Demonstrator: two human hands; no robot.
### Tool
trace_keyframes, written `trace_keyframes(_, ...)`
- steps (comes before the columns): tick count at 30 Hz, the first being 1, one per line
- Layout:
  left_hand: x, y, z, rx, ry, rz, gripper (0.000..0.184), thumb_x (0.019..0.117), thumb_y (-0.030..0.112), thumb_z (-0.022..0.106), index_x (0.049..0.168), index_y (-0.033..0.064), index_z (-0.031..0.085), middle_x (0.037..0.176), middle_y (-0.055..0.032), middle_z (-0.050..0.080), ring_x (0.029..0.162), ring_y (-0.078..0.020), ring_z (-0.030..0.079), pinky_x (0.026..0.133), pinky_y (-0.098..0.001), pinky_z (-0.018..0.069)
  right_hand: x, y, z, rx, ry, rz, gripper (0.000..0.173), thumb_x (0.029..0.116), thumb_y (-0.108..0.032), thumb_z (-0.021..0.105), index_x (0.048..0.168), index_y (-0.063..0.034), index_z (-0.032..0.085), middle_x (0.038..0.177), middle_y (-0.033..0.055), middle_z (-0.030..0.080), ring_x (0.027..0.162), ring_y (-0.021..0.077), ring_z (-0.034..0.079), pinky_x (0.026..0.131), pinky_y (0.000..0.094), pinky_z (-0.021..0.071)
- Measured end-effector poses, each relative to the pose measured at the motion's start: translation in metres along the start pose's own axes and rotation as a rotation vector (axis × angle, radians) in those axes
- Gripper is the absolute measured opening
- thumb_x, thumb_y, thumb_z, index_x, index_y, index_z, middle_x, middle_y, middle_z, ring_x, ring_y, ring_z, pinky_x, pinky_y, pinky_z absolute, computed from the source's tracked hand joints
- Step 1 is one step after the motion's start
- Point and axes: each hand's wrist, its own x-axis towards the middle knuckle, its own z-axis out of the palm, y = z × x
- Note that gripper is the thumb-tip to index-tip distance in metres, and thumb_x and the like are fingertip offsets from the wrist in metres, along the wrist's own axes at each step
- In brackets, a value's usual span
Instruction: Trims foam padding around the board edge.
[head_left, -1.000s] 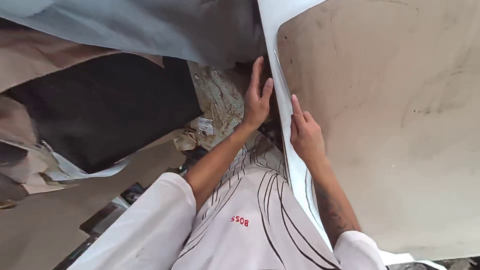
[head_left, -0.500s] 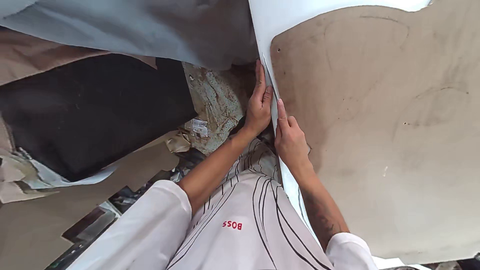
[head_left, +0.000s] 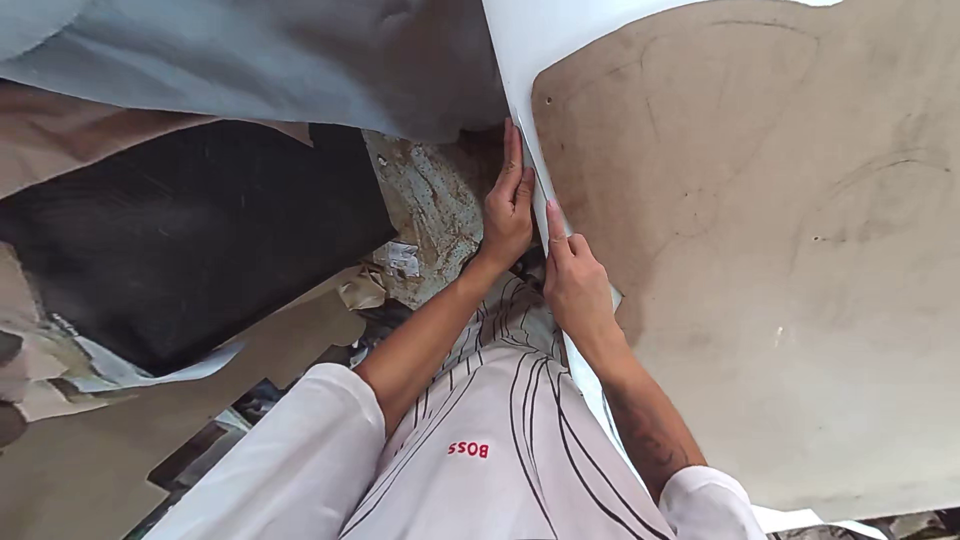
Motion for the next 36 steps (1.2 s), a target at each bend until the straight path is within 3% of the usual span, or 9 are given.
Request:
trace_keyframes(6,-0.007,-0.003,-0.001,-0.036,-0.066,-0.036,0.054,0.1125,0.017,0.034,0.164,0.0062,0.02,0.172,-0.0027,0.016,0.155,-0.0132,0.026,0.127,-0.0366,0.0296,0.023,-0.002,0.003,-0.011,-0.05,0.013,0.066,0.101,-0.01,0.052,0.164,-0.0207,0.032,0.099,0.0152,0.064,0.062,0.0237,0.064,0.054,0.0383,0.0558)
trace_keyframes(10,0.0,-0.003,-0.004,-0.01,-0.064,-0.02,0.056,0.1124,0.017,0.034,0.165,0.01,0.016,0.173,-0.002,0.014,0.156,-0.0127,0.023,0.127,-0.0376,0.0292,0.014,-0.006,0.0,-0.042,-0.006,0.025,0.056,0.1,-0.01,0.053,0.156,-0.0113,0.047,0.094,0.0151,0.066,0.062,0.0232,0.064,0.053,0.0358,0.0548)
trace_keyframes(16,-0.015,-0.01,-0.005,-0.029,-0.028,-0.07,0.058,0.1106,0.022,0.044,0.164,0.0104,0.024,0.17,-0.0032,0.024,0.153,-0.0152,0.032,0.124,-0.0403,0.0366,0.004,-0.012,0.005,-0.062,0.001,0.089,0.059,0.099,-0.009,0.053,0.157,-0.0147,0.046,0.093,0.0154,0.065,0.059,0.0221,0.063,0.05,0.0348,0.0531)
trace_keyframes(20,-0.04,-0.006,-0.004,-0.062,0.068,-0.268,0.05,0.101,0.03,0.066,0.144,0.0069,0.052,0.14,-0.0084,0.058,0.125,-0.0173,0.06,0.103,-0.0391,0.0558,0.011,-0.01,-0.006,-0.06,-0.106,0.112,0.064,0.1016,-0.011,0.051,0.162,-0.0236,0.036,0.095,0.0164,0.064,0.061,0.0262,0.063,0.054,0.0401,0.0544)
trace_keyframes(22,-0.054,0.001,-0.003,-0.132,0.063,-0.361,0.052,0.0956,0.027,0.073,0.136,0.002,0.052,0.122,-0.0112,0.065,0.106,-0.0192,0.068,0.088,-0.0385,0.0618,0.007,-0.007,-0.016,-0.035,-0.154,0.131,0.063,0.1026,-0.012,0.049,0.162,-0.0247,0.035,0.095,0.0178,0.065,0.062,0.029,0.064,0.055,0.0434,0.054)
trace_keyframes(24,-0.074,0.01,-0.002,-0.186,0.004,-0.41,0.05,0.0947,0.022,0.074,0.13,-0.0028,0.05,0.11,-0.0131,0.066,0.093,-0.0201,0.07,0.078,-0.0367,0.0634,-0.01,-0.003,-0.026,-0.025,-0.191,0.131,0.059,0.1031,-0.013,0.047,0.161,-0.0224,0.039,0.093,0.0185,0.066,0.06,0.0298,0.063,0.053,0.0437,0.053)
trace_keyframes(27,-0.11,0.017,-0.002,-0.142,-0.221,-0.525,0.042,0.0935,0.018,0.07,0.125,-0.006,0.056,0.105,-0.0109,0.072,0.093,-0.0149,0.072,0.081,-0.0336,0.0624,-0.011,-0.004,-0.025,0.016,-0.221,0.127,0.061,0.1048,-0.015,0.047,0.164,-0.0221,0.032,0.089,0.0168,0.063,0.061,0.0301,0.062,0.054,0.0443,0.0522)
trace_keyframes(33,-0.137,0.027,-0.003,0.135,-0.606,-0.609,0.026,0.0891,0.02,0.072,0.107,0.0014,0.071,0.091,-0.0019,0.075,0.083,-0.0049,0.072,0.081,-0.0274,0.0612,-0.02,-0.003,-0.026,0.04,-0.268,0.12,0.065,0.1051,-0.013,0.048,0.166,-0.0216,0.025,0.088,0.0151,0.06,0.061,0.0293,0.061,0.052,0.0424,0.0501)
trace_keyframes(36,-0.14,0.032,0.005,0.307,-0.723,-0.605,0.017,0.0888,0.025,0.072,0.087,0.0084,0.074,0.074,0.0026,0.071,0.069,-0.005,0.067,0.07,-0.0325,0.0582,-0.021,0.001,-0.025,0.037,-0.267,0.113,0.071,0.1024,-0.008,0.051,0.166,-0.0237,0.024,0.089,0.0152,0.059,0.059,0.0289,0.059,0.049,0.0417,0.0479)
